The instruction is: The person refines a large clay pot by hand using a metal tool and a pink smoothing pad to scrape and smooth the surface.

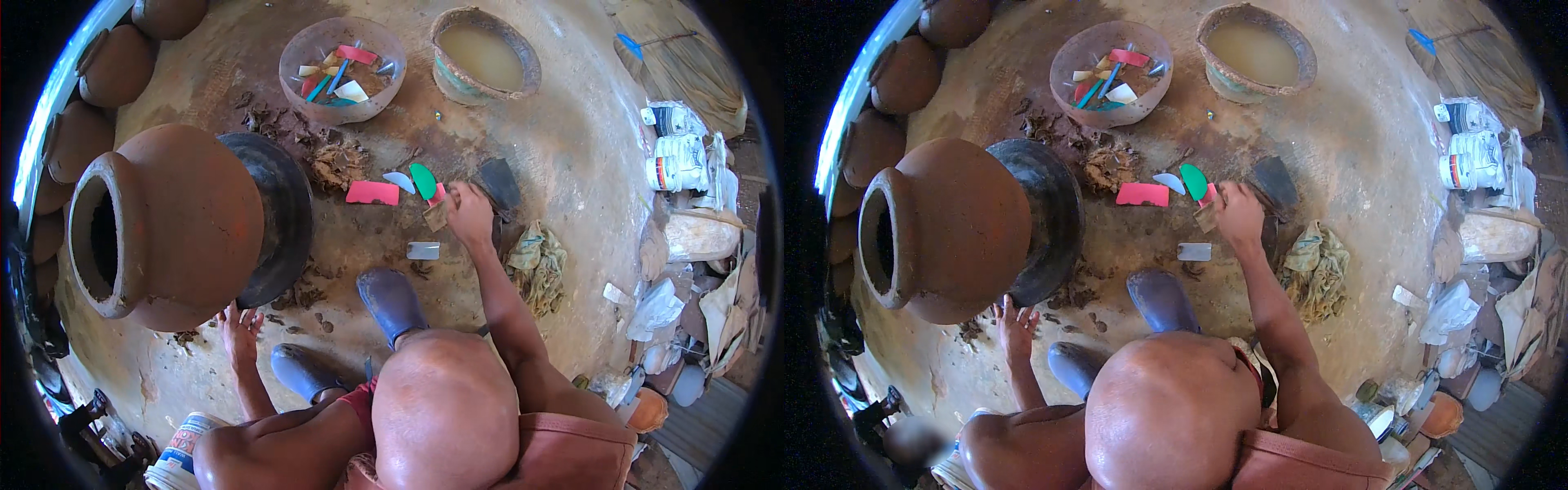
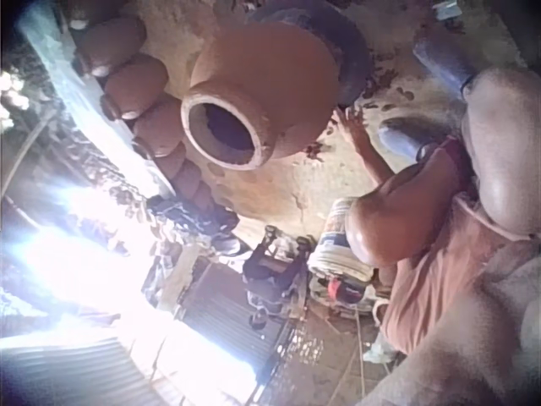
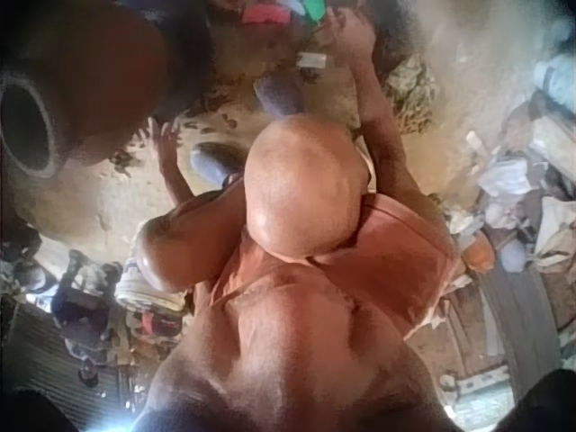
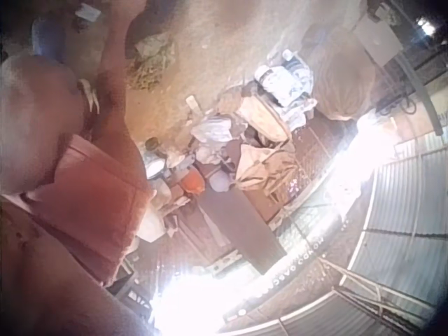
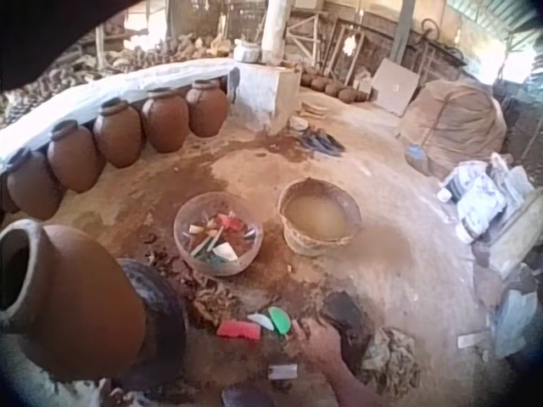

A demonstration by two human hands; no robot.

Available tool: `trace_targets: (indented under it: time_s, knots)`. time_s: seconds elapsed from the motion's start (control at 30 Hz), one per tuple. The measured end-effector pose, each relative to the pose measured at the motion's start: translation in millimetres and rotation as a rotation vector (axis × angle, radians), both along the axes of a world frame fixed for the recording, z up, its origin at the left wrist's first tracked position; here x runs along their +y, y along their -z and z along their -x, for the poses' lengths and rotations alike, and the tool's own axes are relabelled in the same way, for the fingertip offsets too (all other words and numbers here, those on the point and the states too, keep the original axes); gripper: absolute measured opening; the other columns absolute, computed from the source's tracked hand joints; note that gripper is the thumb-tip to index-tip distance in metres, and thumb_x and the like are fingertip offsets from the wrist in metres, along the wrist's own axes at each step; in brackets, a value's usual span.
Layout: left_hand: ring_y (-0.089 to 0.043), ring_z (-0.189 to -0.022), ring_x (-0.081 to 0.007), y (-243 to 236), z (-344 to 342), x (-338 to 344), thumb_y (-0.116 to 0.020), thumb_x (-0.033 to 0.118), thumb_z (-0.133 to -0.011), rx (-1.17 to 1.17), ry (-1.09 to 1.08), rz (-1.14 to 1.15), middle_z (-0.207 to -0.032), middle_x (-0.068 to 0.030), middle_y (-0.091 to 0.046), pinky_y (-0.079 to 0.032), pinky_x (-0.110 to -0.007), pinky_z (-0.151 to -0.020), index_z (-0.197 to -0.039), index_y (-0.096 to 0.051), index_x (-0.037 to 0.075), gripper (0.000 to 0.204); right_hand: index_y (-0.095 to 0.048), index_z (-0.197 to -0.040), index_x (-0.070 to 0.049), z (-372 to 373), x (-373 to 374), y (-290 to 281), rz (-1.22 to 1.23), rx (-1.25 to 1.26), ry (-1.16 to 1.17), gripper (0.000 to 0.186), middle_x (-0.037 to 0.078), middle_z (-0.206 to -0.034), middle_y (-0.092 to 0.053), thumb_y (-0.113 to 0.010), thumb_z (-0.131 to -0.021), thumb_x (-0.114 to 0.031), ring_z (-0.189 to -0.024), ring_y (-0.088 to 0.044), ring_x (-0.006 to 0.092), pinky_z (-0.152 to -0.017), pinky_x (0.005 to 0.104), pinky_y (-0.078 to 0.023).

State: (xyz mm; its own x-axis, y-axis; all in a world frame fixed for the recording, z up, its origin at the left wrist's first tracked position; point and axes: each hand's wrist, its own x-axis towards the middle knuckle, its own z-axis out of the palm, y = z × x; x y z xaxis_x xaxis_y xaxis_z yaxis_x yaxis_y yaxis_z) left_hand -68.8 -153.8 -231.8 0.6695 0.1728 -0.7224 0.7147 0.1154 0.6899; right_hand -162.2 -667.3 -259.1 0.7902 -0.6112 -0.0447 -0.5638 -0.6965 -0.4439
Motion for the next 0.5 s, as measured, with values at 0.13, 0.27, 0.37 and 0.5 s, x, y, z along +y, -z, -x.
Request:
trace_targets:
  time_s: [0.13,0.27,0.37,0.5]
  knots:
    - [-0.069,-0.12,-0.0313,0.8,1.1,-0.8,-0.054,0.036,-0.114,0.008,-0.015,-0.002,-0.157,-0.0123,-0.05,-0.062,-0.044,-0.086,-0.164,-0.025,0.026,0.059,-0.072,-0.117,-0.01,-31.5,-12.1,1.6,0.062,0.096,-0.084,0.033,0.019,-0.108,-0.074,-0.079,-0.087,-0.025,-0.104,-0.072,0.0402,-0.087,0.0519,-0.058]
    - [-0.065,-0.125,-0.0386,46.6,21.1,50.6,-0.05,0.028,-0.114,-0.113,0.007,0.107,-0.161,-0.0144,-0.047,-0.063,-0.051,-0.09,-0.166,-0.017,0.026,0.062,-0.072,-0.118,-0.012,-56.6,1.9,-0.8,0.035,0.268,-0.116,0.047,0.021,-0.107,-0.076,-0.086,-0.079,-0.033,-0.105,-0.074,0.0402,-0.087,0.0524,-0.058]
    - [-0.064,-0.129,-0.0424,43.1,8.1,27.5,-0.05,0.026,-0.115,-0.015,-0.083,0.099,-0.165,-0.0152,-0.042,-0.061,-0.054,-0.092,-0.166,-0.011,0.026,0.065,-0.074,-0.111,-0.011,-45.0,-14.7,12.8,-0.043,0.228,-0.071,0.047,0.018,-0.099,-0.078,-0.091,-0.072,-0.033,-0.092,-0.076,0.0401,-0.082,0.0493,-0.059]
    - [-0.069,-0.115,-0.0345,30.0,-2.4,8.3,-0.054,0.028,-0.113,-0.023,-0.022,0.114,-0.165,-0.0125,-0.046,-0.063,-0.05,-0.088,-0.167,-0.014,0.031,0.068,-0.075,-0.086,-0.006,-33.5,-52.6,43.9,-0.211,0.091,-0.057,0.024,0.016,-0.086,-0.077,-0.088,-0.077,-0.025,-0.081,-0.075,0.0299,-0.078,0.0408,-0.058]
